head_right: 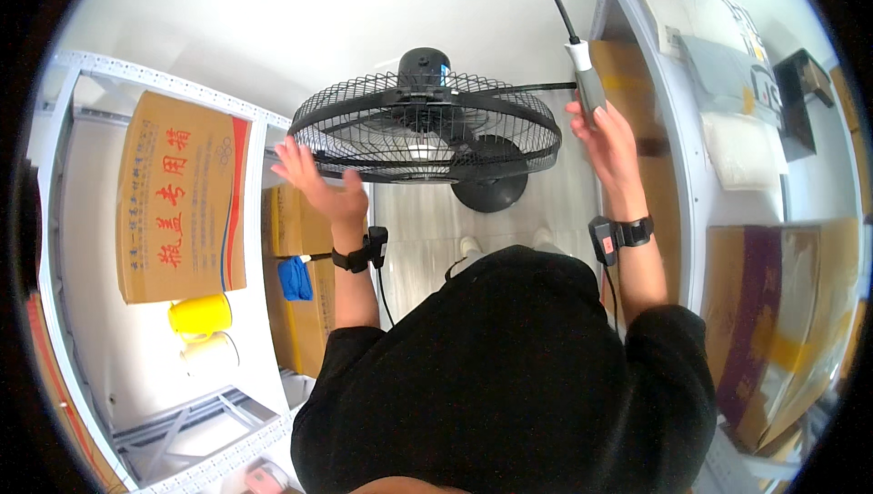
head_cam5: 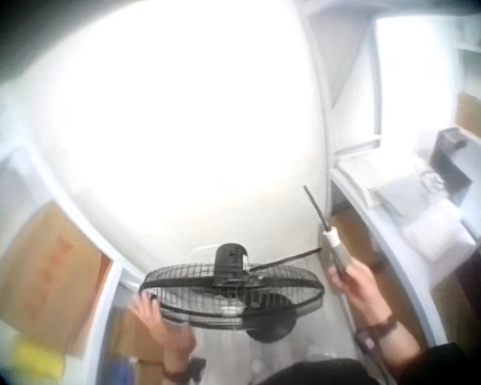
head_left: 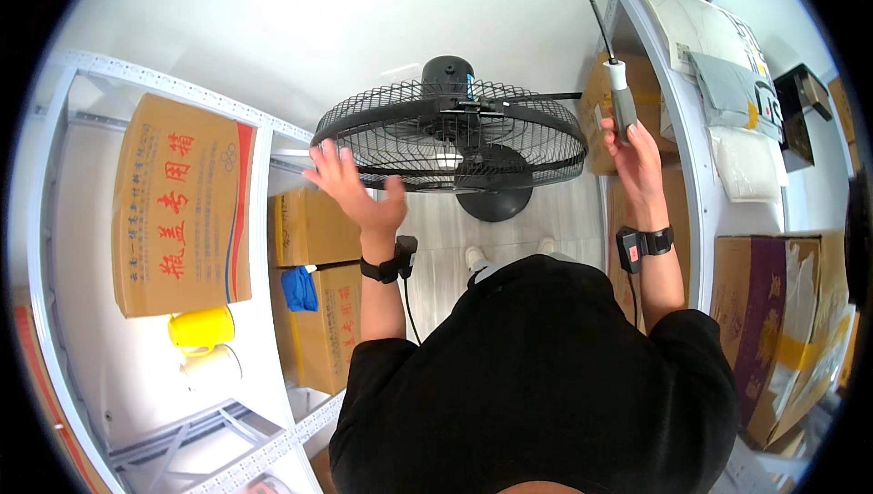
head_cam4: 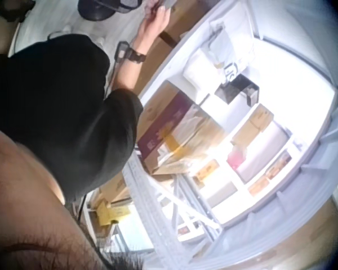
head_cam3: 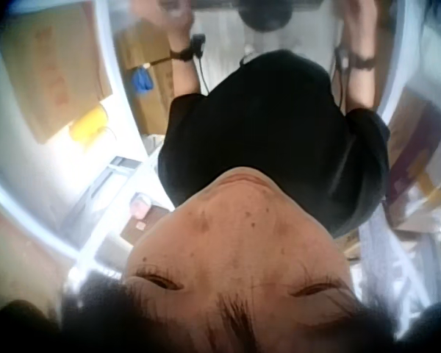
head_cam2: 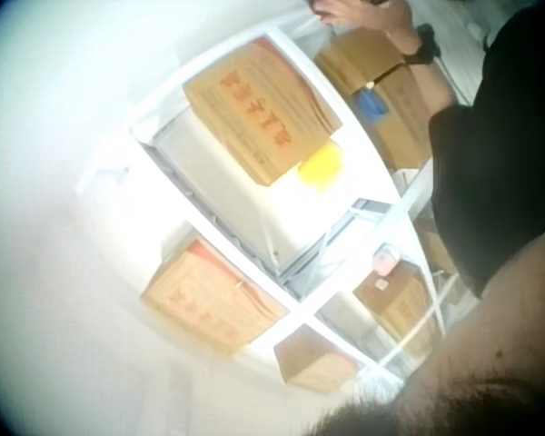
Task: The person assembles a standing fan by attaching the front grille to the fan head. They then use a screwdriver to tighten the screw securing the grille in place.
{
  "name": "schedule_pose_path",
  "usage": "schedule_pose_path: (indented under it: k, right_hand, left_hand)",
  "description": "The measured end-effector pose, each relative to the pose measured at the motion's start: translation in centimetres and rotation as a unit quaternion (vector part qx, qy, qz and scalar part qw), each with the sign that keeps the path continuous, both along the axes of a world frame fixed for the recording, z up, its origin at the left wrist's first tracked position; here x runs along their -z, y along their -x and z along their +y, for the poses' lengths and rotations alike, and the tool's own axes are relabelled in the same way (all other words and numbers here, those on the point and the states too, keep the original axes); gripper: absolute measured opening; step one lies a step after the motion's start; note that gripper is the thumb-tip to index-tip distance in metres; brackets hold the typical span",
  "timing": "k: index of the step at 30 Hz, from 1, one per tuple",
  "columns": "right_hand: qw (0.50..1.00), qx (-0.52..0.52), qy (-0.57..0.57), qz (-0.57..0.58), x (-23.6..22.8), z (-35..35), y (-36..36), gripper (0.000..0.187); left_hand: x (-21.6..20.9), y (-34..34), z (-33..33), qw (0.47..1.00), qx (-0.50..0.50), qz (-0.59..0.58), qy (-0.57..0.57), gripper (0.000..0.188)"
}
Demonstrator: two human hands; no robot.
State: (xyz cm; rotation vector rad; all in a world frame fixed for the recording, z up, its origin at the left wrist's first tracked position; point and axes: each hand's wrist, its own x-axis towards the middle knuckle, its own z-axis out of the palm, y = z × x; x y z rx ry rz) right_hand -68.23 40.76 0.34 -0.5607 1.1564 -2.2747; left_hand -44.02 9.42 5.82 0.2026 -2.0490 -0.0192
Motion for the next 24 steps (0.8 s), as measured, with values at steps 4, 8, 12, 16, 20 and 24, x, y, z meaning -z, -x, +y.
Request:
schedule_pose_path:
  k: [4,8,12,16,20,24]
  right_hand:
    - [0.998,-0.064,-0.009,-0.014,-2.3,0.7,0.4,0.048]
    - [0.989,-0.110,-0.092,0.047,-3.2,2.4,1.2,0.044]
    - [0.976,-0.137,-0.143,0.095,-3.4,3.8,0.8,0.041]
    - [0.955,-0.123,-0.208,0.174,-4.2,4.6,-0.1,0.036]
    - [0.934,-0.062,-0.249,0.247,-4.8,4.2,-0.7,0.031]
    - [0.920,-0.051,-0.264,0.284,-5.4,3.8,-0.8,0.028]
  left_hand:
    - [-5.5,3.1,4.6,0.990,0.035,-0.133,0.044,0.090]
    - [-8.7,5.9,6.1,0.976,0.063,-0.206,0.036,0.100]
    - [-9.5,7.0,6.1,0.963,0.066,-0.262,0.003,0.096]
    - [-9.2,7.0,6.1,0.963,0.072,-0.259,-0.004,0.084]
    - [-8.4,7.4,5.6,0.972,0.088,-0.216,0.002,0.075]
    - [-8.5,7.7,5.5,0.973,0.096,-0.208,0.005,0.074]
